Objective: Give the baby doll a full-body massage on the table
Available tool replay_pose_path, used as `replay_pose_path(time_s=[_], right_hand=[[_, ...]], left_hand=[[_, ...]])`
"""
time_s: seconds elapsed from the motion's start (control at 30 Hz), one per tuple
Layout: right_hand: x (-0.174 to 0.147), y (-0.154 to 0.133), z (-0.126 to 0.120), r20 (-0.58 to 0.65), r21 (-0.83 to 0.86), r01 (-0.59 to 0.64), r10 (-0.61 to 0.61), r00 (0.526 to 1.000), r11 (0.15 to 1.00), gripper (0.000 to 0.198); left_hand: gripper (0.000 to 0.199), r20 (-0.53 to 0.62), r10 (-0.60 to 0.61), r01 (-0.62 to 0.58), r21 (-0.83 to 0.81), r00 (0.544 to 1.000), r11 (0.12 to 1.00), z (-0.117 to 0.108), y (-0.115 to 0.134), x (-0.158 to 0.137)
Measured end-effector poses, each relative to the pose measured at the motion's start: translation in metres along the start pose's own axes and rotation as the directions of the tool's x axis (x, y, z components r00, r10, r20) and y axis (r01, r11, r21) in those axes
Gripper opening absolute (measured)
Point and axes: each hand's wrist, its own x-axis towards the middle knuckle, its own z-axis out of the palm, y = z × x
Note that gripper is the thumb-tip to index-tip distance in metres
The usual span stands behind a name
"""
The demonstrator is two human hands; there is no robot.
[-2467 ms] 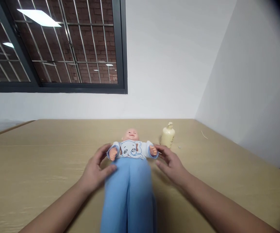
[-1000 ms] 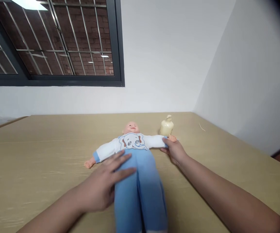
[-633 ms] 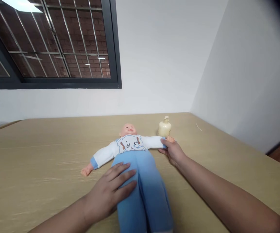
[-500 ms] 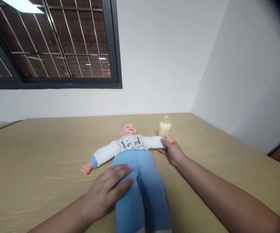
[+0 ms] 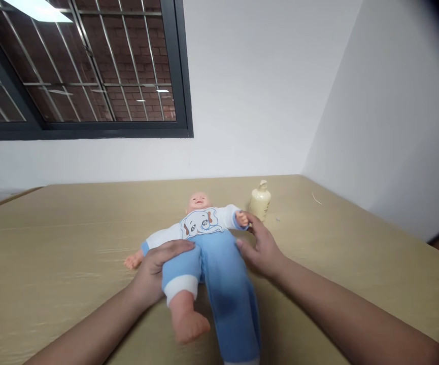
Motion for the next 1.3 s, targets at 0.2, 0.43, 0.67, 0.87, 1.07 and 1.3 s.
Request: replay_pose_path(time_s=[0.2, 0.43, 0.67, 0.87, 1.07, 1.3], right_hand=[[-0.004, -0.012, 0.003, 0.359, -0.241, 0.201, -0.105, 0.927, 0.950, 0.074], [-0.003, -0.011, 0.003, 0.346, -0.223, 0.135, -0.051, 0.937, 0.965, 0.075], [0.010, 0.024, -0.006, -0.008, 0.217, -0.165, 0.171, 0.985, 0.962, 0.058], [0.022, 0.058, -0.012, -0.008, 0.632, -0.536, 0.697, 0.717, 0.559, 0.040], [0.021, 0.062, -0.018, 0.070, 0.659, -0.553, 0.691, 0.719, 0.509, 0.035], [0.021, 0.057, -0.020, 0.088, 0.643, -0.560, 0.676, 0.731, 0.522, 0.034]], left_hand=[[0.034, 0.032, -0.122, 0.125, -0.131, 0.992, 0.983, 0.005, 0.000, 0.005], [0.044, 0.080, -0.104, 0.106, -0.020, 0.991, 0.994, 0.002, -0.001, 0.001], [0.089, 0.235, 0.133, -0.215, 0.370, 0.963, 0.904, -0.005, 0.019, -0.012], [0.081, 0.402, 0.218, -0.395, 0.435, 0.889, 0.809, 0.002, 0.031, -0.010], [0.080, 0.514, 0.187, -0.424, 0.395, 0.837, 0.815, 0.009, 0.050, -0.013], [0.078, 0.608, 0.185, -0.449, 0.314, 0.772, 0.837, 0.007, 0.070, -0.007]])
